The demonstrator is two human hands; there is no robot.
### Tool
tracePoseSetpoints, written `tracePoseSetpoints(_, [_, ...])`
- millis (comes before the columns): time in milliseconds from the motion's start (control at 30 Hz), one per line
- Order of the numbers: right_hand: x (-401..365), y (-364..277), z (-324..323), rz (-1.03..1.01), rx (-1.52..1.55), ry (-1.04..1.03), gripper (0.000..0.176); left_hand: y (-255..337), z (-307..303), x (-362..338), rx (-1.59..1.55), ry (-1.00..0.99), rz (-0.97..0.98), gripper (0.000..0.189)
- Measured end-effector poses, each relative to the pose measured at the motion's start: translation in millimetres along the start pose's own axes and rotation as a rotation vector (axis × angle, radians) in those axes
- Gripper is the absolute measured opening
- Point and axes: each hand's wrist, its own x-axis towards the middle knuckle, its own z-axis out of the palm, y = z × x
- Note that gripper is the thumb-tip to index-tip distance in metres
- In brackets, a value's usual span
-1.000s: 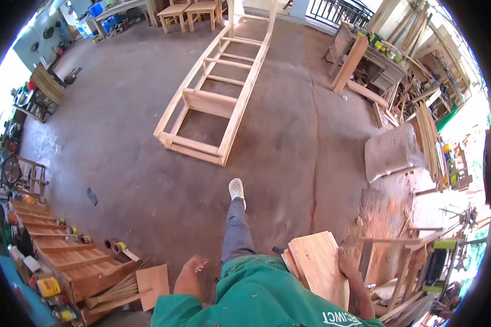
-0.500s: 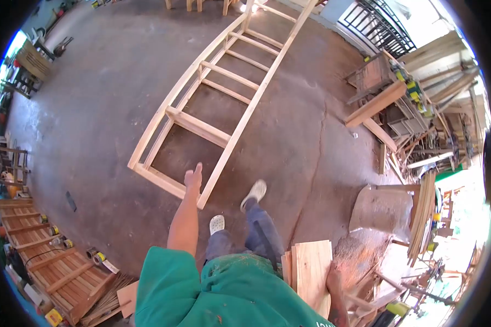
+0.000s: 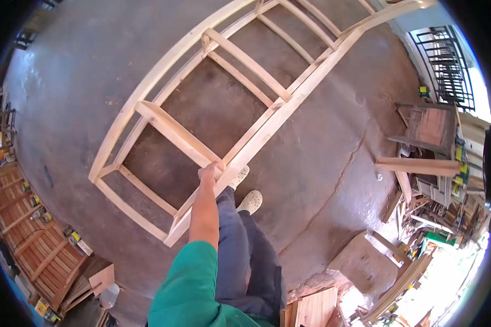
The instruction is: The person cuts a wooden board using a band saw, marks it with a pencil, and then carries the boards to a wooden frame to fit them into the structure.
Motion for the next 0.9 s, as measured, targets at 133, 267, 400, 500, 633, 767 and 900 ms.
tracePoseSetpoints(133, [32.6,-20.6,-36.5,0.444,-0.083,-0.411,0.035,-18.8,6.0,5.9,-0.150,0.137,0.025,0.039])
tracePoseSetpoints(267, [63.3,-41.0,-61.1,0.421,0.079,-0.434,0.036,-24.7,-2.7,1.4,-0.253,0.030,0.098,0.017])
tracePoseSetpoints(400, [88.6,-58.0,-81.6,0.411,0.119,-0.455,0.037,-21.7,-12.6,-10.0,-0.356,-0.164,0.177,0.011])
tracePoseSetpoints(500, [102.8,-60.7,-95.8,0.387,0.129,-0.466,0.037,-16.5,-22.2,-30.6,-0.384,-0.297,0.253,0.012])
tracePoseSetpoints(633, [116.4,-65.0,-113.1,0.383,0.152,-0.457,0.038,-31.2,-28.2,-13.3,-0.377,-0.465,0.280,0.038])
tracePoseSetpoints(767, [133.3,-65.3,-119.3,0.366,0.184,-0.453,0.039,-4.5,-26.7,-15.1,0.074,-0.321,0.041,0.067])
tracePoseSetpoints(900, [117.0,6.5,-87.8,0.173,0.073,-0.362,0.042,51.3,-40.3,-64.3,0.623,0.441,0.961,0.111])
